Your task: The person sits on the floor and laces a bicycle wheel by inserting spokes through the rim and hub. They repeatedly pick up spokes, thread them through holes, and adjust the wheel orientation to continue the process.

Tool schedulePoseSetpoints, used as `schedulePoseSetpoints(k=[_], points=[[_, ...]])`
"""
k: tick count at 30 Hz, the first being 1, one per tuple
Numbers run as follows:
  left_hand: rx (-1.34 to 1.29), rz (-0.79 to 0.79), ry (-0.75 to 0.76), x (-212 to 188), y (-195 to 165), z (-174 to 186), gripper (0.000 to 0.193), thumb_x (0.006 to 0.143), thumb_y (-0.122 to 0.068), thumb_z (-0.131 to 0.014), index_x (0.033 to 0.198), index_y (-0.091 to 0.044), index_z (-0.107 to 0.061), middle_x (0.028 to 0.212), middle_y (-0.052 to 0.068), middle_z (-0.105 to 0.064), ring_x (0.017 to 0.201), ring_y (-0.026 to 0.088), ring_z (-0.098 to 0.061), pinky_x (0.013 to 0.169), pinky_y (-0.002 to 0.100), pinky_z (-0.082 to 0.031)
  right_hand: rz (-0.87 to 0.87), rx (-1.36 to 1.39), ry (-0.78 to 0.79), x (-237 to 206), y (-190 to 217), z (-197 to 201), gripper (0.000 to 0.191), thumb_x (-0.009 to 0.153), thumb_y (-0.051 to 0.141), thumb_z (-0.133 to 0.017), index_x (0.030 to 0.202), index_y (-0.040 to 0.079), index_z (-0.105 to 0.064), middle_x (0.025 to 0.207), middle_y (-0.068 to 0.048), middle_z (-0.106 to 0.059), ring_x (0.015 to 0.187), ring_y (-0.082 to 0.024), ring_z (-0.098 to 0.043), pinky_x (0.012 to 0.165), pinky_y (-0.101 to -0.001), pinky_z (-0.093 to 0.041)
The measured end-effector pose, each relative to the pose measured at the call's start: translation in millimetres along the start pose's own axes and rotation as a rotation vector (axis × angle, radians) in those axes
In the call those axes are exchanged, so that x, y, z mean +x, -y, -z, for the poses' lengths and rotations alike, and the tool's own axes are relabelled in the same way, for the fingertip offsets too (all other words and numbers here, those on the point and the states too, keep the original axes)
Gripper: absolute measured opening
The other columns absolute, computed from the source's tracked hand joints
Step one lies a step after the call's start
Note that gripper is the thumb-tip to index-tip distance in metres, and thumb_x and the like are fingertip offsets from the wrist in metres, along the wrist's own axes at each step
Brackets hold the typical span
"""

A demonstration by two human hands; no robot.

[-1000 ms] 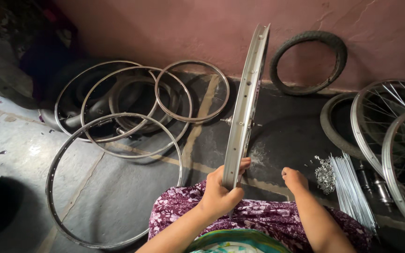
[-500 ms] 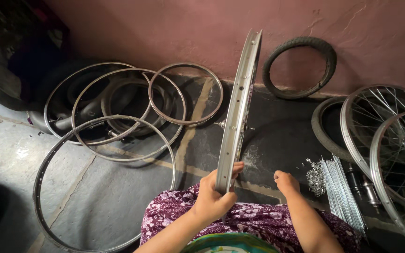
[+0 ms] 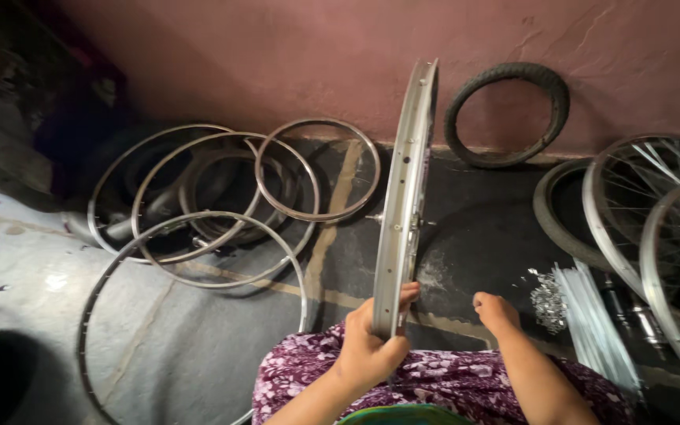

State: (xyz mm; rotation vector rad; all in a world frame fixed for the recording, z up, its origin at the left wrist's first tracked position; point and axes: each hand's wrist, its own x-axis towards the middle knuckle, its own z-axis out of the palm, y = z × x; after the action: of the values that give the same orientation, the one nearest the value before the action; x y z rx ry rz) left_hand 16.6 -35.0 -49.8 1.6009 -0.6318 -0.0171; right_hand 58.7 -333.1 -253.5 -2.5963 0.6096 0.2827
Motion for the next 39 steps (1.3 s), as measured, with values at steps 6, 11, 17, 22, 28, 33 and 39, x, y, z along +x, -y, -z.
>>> schedulePoseSetpoints(k=[6, 11, 17, 22, 28, 33, 39], points=[[-0.087, -0.007, -0.004, -1.1, 4.0, -3.2, 0.057, 0.073, 0.003, -0.058, 0.129, 0.005, -0.066, 0.135, 0.018, -0.069, 0.122, 0.023, -0.069, 0.107, 0.034, -0.052, -0.002, -0.029, 0.029, -1.9, -2.3, -2.4, 0.009, 0.09, 0.025, -0.07, 0.098, 0.022, -0.072, 0.096, -0.009, -0.077, 0.098, -0.031, -0.073, 0.083, -0.0436, -0.057], [-0.106, -0.003, 0.015, 0.5, 5.6, -3.3, 0.059, 0.072, 0.004, -0.058, 0.131, 0.005, -0.065, 0.137, 0.019, -0.068, 0.124, 0.024, -0.068, 0.109, 0.035, -0.051, -0.04, -0.047, 0.052, 0.3, 1.3, -0.3, 0.01, 0.091, 0.023, -0.069, 0.1, 0.022, -0.074, 0.099, -0.008, -0.078, 0.1, -0.03, -0.073, 0.085, -0.0438, -0.058], [-0.154, 0.014, 0.015, -0.5, 6.3, -4.6, 0.057, 0.073, 0.005, -0.057, 0.13, 0.006, -0.064, 0.139, 0.019, -0.067, 0.126, 0.025, -0.068, 0.111, 0.035, -0.051, 0.012, 0.026, 0.027, -1.0, -1.3, -1.3, 0.017, 0.093, 0.018, -0.065, 0.107, 0.02, -0.073, 0.105, -0.009, -0.078, 0.103, -0.031, -0.073, 0.087, -0.0434, -0.057], [-0.085, 0.01, 0.018, -1.0, 2.0, -2.1, 0.059, 0.072, 0.005, -0.056, 0.13, 0.006, -0.065, 0.137, 0.019, -0.068, 0.127, 0.026, -0.068, 0.112, 0.036, -0.051, 0.003, 0.056, 0.041, -1.1, 1.0, -1.4, 0.018, 0.095, 0.016, -0.062, 0.109, 0.02, -0.073, 0.105, -0.009, -0.079, 0.103, -0.03, -0.074, 0.087, -0.0429, -0.058], [-0.104, 0.011, 0.021, -0.4, 0.4, -2.6, 0.059, 0.072, 0.006, -0.056, 0.13, 0.006, -0.064, 0.138, 0.019, -0.067, 0.127, 0.026, -0.068, 0.111, 0.036, -0.051, 0.003, 0.056, 0.026, -3.6, 0.5, 0.1, 0.018, 0.094, 0.016, -0.064, 0.108, 0.019, -0.075, 0.106, -0.011, -0.078, 0.104, -0.031, -0.073, 0.087, -0.043, -0.058], [-0.096, -0.001, 0.016, -0.8, 1.1, -2.8, 0.058, 0.073, 0.006, -0.056, 0.13, 0.006, -0.064, 0.138, 0.018, -0.068, 0.126, 0.025, -0.069, 0.11, 0.035, -0.052, 0.046, 0.044, 0.008, -2.6, 1.9, -0.1, 0.022, 0.095, 0.012, -0.061, 0.11, 0.02, -0.075, 0.107, -0.01, -0.078, 0.105, -0.03, -0.074, 0.089, -0.0419, -0.058], [-0.088, -0.001, 0.013, 3.2, 0.8, -1.2, 0.057, 0.073, 0.005, -0.056, 0.129, 0.006, -0.064, 0.138, 0.019, -0.068, 0.126, 0.025, -0.068, 0.11, 0.035, -0.051, 0.026, 0.077, 0.019, -2.0, 3.4, 0.6, 0.032, 0.091, 0.002, -0.056, 0.111, 0.019, -0.074, 0.107, -0.009, -0.079, 0.105, -0.029, -0.074, 0.088, -0.0404, -0.059]])
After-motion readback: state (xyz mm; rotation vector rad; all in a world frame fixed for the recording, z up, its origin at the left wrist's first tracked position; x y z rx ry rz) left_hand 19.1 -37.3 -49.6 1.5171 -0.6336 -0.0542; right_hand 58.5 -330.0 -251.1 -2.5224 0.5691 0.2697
